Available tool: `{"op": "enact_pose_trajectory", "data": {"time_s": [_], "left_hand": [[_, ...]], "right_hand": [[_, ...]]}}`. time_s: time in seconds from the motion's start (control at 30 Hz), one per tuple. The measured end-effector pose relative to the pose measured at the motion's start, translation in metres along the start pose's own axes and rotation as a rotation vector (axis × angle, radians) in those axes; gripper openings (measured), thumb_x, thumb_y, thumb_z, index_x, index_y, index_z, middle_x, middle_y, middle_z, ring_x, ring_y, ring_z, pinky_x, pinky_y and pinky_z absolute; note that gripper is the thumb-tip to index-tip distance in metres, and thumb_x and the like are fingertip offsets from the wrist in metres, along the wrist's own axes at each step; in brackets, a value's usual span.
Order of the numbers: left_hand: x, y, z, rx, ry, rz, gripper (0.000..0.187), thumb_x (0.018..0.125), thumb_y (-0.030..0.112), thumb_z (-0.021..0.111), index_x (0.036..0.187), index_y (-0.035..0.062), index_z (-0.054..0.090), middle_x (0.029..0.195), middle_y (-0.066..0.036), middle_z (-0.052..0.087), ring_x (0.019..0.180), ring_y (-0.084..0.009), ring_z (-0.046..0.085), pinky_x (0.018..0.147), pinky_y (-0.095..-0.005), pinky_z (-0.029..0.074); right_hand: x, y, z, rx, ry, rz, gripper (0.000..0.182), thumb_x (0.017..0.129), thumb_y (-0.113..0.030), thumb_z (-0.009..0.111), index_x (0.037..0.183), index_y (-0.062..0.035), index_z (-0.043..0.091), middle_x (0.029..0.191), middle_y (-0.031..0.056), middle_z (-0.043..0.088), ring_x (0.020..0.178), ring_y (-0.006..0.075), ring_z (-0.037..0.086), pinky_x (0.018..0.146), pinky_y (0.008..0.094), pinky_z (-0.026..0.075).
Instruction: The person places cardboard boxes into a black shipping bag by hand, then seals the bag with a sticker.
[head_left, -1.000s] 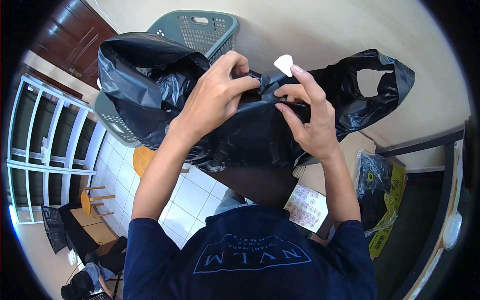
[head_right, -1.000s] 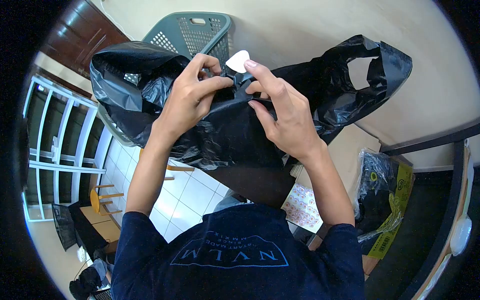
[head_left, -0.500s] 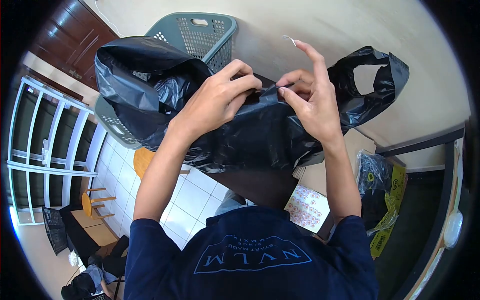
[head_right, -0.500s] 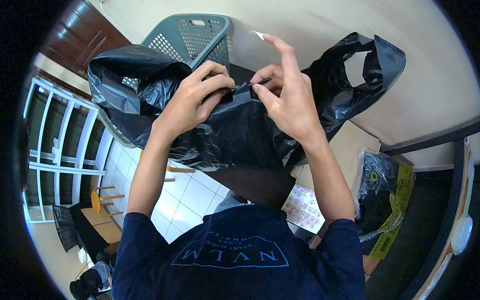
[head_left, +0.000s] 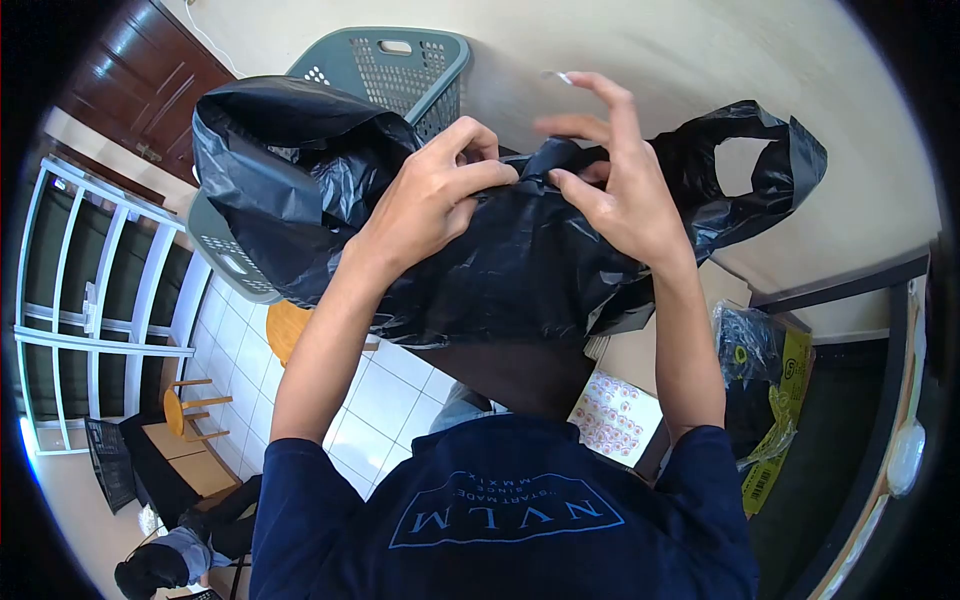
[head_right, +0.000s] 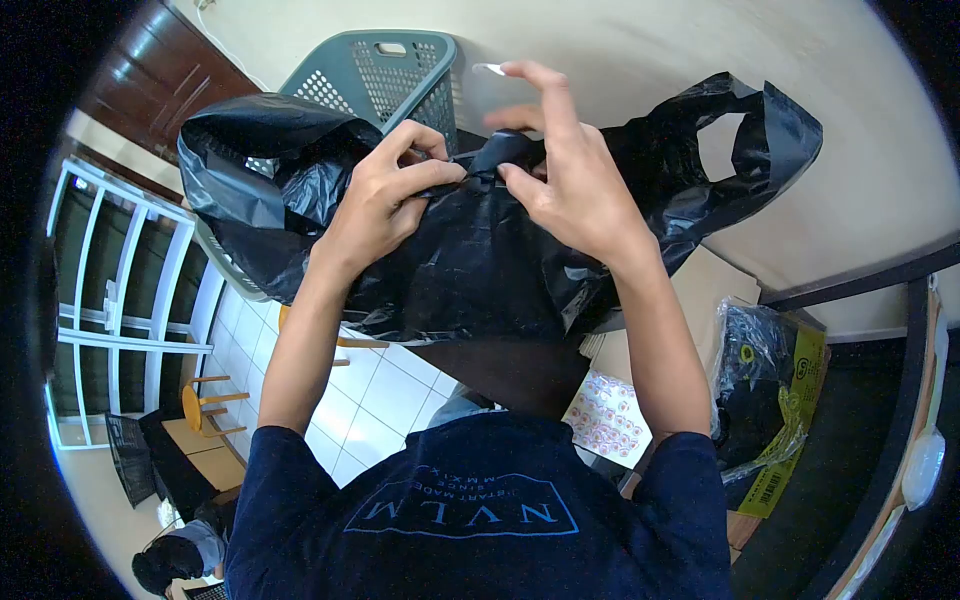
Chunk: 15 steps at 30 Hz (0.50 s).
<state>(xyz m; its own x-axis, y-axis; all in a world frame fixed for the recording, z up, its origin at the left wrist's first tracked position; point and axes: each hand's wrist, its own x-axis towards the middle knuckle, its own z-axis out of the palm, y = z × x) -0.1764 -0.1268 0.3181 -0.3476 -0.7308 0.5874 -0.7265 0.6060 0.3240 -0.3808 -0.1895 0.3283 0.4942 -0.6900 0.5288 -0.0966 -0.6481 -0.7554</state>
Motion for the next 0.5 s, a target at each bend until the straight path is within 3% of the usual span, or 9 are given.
{"op": "enact_pose_trajectory", "data": {"time_s": [0.13,0.2,0.3,0.43,0.5], "left_hand": [[0.003,0.001,0.003,-0.077,0.082,-0.055,0.035,0.061,-0.017,0.058,0.091,0.0010,0.064,0.089,-0.012,0.052,0.081,-0.0296,0.059,0.072,-0.0368,0.049],[0.005,0.006,0.000,-0.117,0.108,-0.117,0.035,0.062,-0.017,0.057,0.091,0.0004,0.063,0.089,-0.013,0.052,0.080,-0.0298,0.059,0.071,-0.0369,0.049],[0.000,0.000,0.000,-0.092,0.119,-0.122,0.034,0.062,-0.018,0.055,0.090,-0.0006,0.063,0.089,-0.013,0.052,0.080,-0.0295,0.059,0.071,-0.0364,0.048],[-0.007,-0.002,-0.001,-0.031,0.131,-0.083,0.033,0.061,-0.020,0.053,0.086,-0.0011,0.064,0.088,-0.012,0.051,0.078,-0.0282,0.058,0.071,-0.0353,0.048],[-0.010,-0.003,-0.003,-0.035,0.128,-0.082,0.032,0.062,-0.018,0.053,0.084,0.0003,0.065,0.088,-0.011,0.050,0.081,-0.0259,0.058,0.071,-0.0343,0.048]], "right_hand": [[0.002,0.008,-0.001,0.022,0.021,0.076,0.061,0.074,0.005,0.064,0.128,-0.0087,0.039,0.090,0.0170,0.067,0.072,0.0263,0.065,0.066,0.0325,0.051],[-0.001,0.012,0.001,-0.083,0.056,0.005,0.059,0.075,0.012,0.058,0.128,-0.0064,0.039,0.086,0.0127,0.069,0.075,0.0130,0.065,0.069,0.0244,0.051],[-0.006,0.025,0.009,-0.059,0.191,-0.061,0.055,0.075,0.013,0.055,0.125,-0.0048,0.040,0.084,0.0128,0.069,0.076,0.0128,0.066,0.070,0.0235,0.051],[-0.012,0.021,0.007,0.010,0.180,-0.027,0.051,0.078,0.013,0.054,0.124,-0.0033,0.039,0.087,0.0142,0.069,0.079,0.0135,0.066,0.071,0.0231,0.050],[-0.014,0.020,0.004,0.110,0.180,-0.015,0.047,0.079,0.008,0.057,0.121,-0.0050,0.041,0.083,0.0133,0.070,0.067,0.0143,0.065,0.062,0.0257,0.050]]}}
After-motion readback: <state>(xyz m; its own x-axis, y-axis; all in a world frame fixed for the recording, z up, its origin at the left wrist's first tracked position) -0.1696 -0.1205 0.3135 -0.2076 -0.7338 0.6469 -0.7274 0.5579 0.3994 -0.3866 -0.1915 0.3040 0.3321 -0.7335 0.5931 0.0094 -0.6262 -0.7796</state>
